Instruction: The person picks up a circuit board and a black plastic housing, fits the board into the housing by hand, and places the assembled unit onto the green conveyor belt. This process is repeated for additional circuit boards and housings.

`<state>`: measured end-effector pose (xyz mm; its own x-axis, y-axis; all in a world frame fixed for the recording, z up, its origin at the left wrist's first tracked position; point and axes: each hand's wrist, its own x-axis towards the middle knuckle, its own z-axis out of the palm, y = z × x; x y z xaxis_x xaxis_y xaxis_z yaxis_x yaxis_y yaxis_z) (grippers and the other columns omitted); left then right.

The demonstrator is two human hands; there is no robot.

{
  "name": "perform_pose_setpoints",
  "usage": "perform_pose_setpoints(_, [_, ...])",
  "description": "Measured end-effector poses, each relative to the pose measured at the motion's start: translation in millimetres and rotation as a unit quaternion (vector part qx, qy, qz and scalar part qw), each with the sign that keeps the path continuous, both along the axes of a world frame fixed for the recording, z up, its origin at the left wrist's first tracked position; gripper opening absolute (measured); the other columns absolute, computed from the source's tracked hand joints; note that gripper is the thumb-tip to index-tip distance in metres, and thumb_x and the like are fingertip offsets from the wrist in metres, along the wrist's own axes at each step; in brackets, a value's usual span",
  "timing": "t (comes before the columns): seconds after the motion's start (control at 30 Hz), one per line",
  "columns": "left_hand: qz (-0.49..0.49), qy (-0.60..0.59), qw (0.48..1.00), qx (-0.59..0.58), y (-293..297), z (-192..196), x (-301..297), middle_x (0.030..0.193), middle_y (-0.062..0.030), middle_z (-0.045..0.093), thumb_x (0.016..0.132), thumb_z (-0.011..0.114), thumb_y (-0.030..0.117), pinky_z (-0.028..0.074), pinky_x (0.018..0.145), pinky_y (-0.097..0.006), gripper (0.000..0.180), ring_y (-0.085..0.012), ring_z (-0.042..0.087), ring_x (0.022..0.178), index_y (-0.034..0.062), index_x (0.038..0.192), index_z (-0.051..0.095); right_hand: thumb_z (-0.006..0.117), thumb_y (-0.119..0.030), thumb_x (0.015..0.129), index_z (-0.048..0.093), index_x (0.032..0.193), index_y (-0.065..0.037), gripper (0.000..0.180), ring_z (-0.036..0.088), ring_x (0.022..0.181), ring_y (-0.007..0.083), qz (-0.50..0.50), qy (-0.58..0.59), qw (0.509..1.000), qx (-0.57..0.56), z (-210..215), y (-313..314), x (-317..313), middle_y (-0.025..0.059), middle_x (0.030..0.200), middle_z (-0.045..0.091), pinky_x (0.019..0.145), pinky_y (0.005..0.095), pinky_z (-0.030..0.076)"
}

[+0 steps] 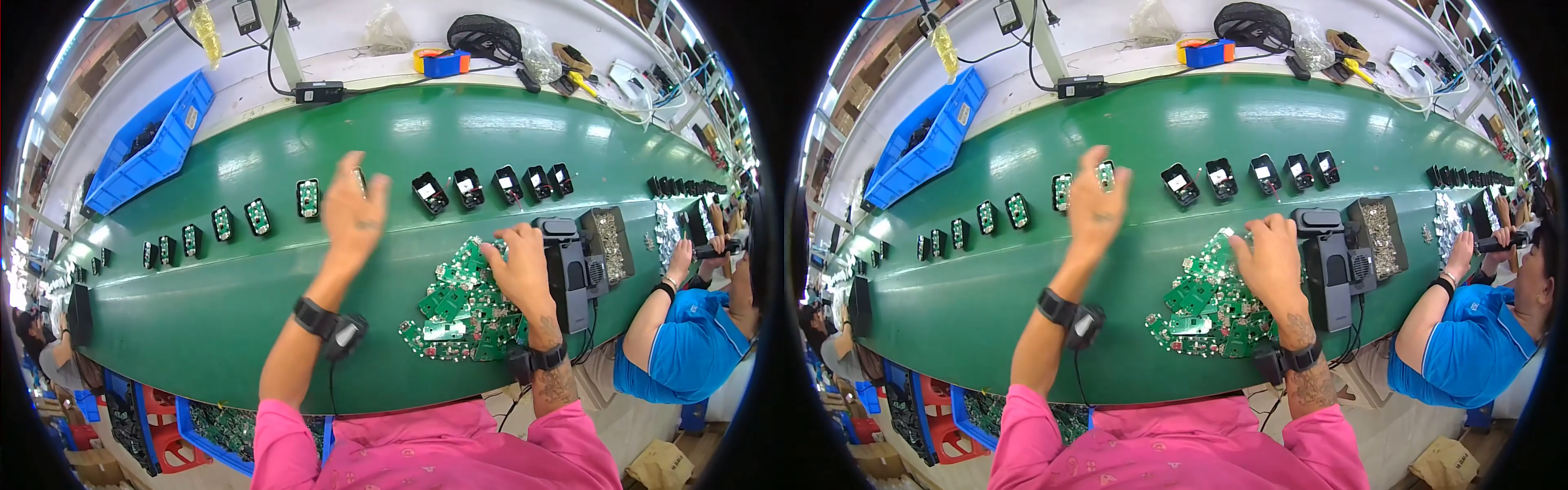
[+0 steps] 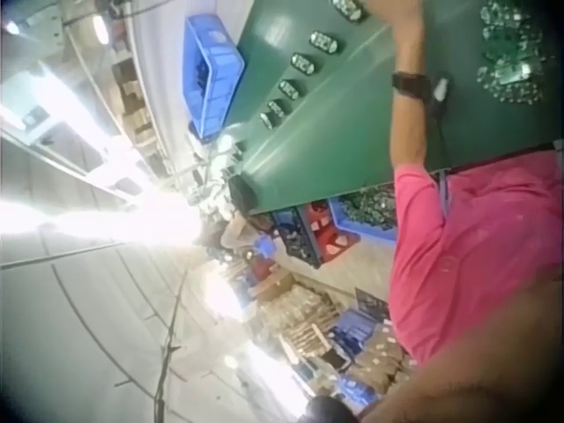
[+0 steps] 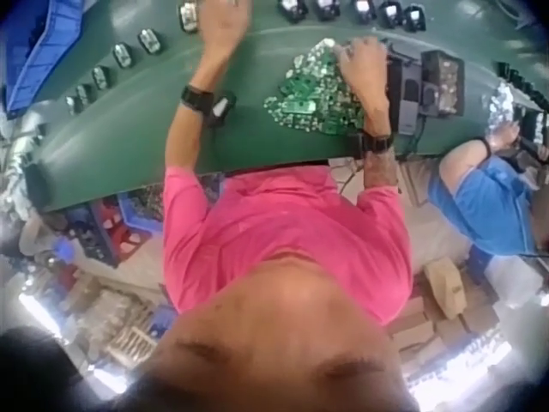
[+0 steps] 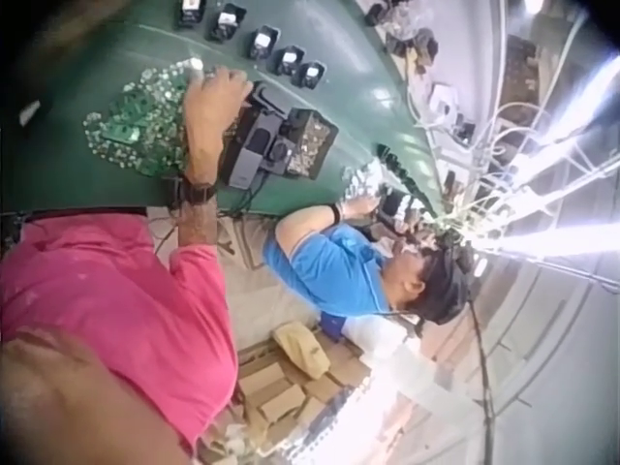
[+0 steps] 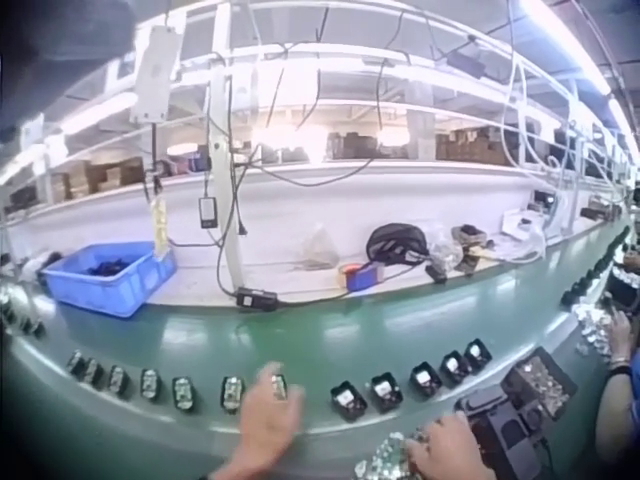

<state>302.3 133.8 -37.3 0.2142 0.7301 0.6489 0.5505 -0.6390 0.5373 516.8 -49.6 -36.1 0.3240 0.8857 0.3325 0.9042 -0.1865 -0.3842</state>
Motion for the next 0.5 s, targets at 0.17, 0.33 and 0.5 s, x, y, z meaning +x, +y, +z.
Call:
perform_pose_setpoints(0.17, [-0.042,0.194,0.953,-0.227,-37.2,-3.5,60.1,0.148,-0.0227,0.041,0.076,0.080,0.039,0.052,0.093,-0.050,0.090,-0.0434,0.062,0.113,0.0051,0.147,0.037,0.077,-0.015,0.079,0.060,0.093,-0.001,0.026,0.053,0.101,0.0349,0.056,0.013,0.997,-0.048,-11.9,25.7,-9.6,0.0167,0.100,0.061,0.087,0.0429,0.045])
perform_pose_setpoints(0.33, [-0.110,0.005,0.982,-0.155,-26.9,-29.0,51.8,0.132,-0.0197,0.052,0.073,0.080,0.027,0.052,0.092,-0.046,0.074,-0.0376,0.062,0.109,0.0066,0.138,0.051,0.071,-0.007,0.085,0.058,0.097,-0.002,0.019,0.063,0.081,0.0242,0.091,0.164,0.979,0.079,-10.4,22.2,-5.4,0.0092,0.084,0.065,0.071,0.0343,0.049])
perform_pose_setpoints(0.5, [-0.269,-0.269,0.827,-0.414,-75.4,-11.0,-8.2,0.127,-0.0115,0.055,0.082,0.075,0.018,0.053,0.087,-0.036,0.054,-0.0277,0.062,0.103,0.0107,0.133,0.059,0.060,-0.012,0.099,0.056,0.112,-0.005,0.016,0.057,0.066,0.0044,0.023,0.491,0.849,0.193,-2.7,16.8,-8.0,-0.0011,0.083,0.063,0.054,0.0191,0.043])
